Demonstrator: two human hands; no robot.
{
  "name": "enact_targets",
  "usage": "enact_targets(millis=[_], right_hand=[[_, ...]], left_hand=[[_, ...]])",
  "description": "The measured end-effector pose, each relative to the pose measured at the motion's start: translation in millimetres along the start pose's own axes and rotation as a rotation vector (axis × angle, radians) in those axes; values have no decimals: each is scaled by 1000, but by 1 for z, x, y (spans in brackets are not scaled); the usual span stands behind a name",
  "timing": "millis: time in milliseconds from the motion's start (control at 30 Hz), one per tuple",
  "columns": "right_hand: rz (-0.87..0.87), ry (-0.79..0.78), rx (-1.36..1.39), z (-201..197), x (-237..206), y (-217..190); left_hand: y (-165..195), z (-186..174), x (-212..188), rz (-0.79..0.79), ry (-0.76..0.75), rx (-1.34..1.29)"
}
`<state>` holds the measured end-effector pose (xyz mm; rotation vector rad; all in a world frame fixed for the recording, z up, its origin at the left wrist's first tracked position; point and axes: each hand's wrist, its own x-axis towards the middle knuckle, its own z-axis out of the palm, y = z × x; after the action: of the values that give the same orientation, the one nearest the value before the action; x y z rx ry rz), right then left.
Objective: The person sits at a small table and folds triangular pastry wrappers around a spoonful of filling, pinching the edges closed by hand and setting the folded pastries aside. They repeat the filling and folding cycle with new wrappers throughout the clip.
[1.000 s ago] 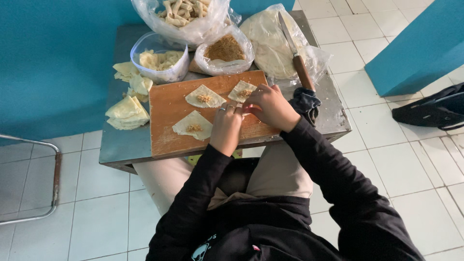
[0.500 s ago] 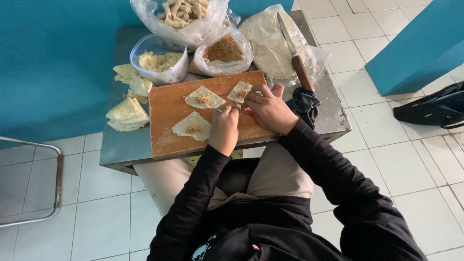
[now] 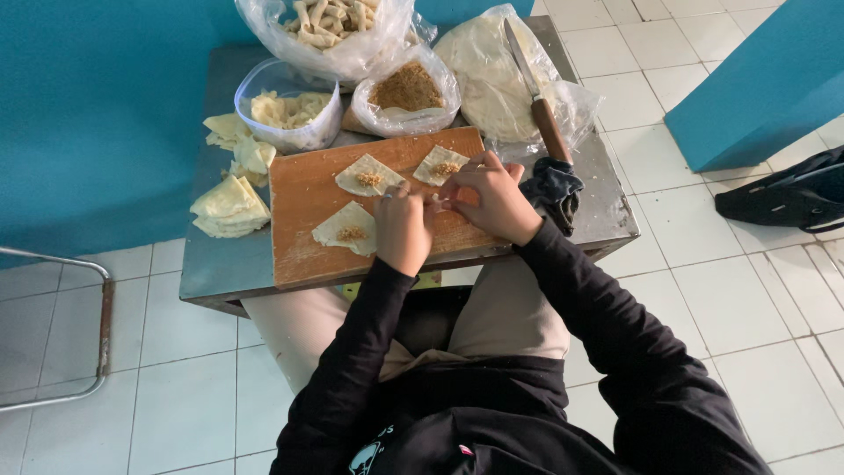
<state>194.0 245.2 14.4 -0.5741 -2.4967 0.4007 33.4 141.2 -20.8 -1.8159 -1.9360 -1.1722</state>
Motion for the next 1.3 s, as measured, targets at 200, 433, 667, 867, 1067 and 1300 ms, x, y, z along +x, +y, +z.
enact_targets(millis=[200, 433, 667, 867, 1067, 1300], right_hand=[[-136, 60, -281, -3, -8, -12], [-216, 88, -354, 0, -3, -12], [-193, 155, -260, -4, -7, -12], [-171, 138, -406, 6, -4, -16], [-97, 20, -453, 6, -9, -24], [-65, 35, -392, 5, -5, -23]], left_hand=[[-8, -9, 18, -219, -272, -143], [7, -19, 7, 38, -84, 15], [2, -13, 10, 102, -138, 120], [3, -12, 8, 35, -113, 169], [4, -7, -1, 40, -102, 234], [0, -1, -1, 13, -88, 265]])
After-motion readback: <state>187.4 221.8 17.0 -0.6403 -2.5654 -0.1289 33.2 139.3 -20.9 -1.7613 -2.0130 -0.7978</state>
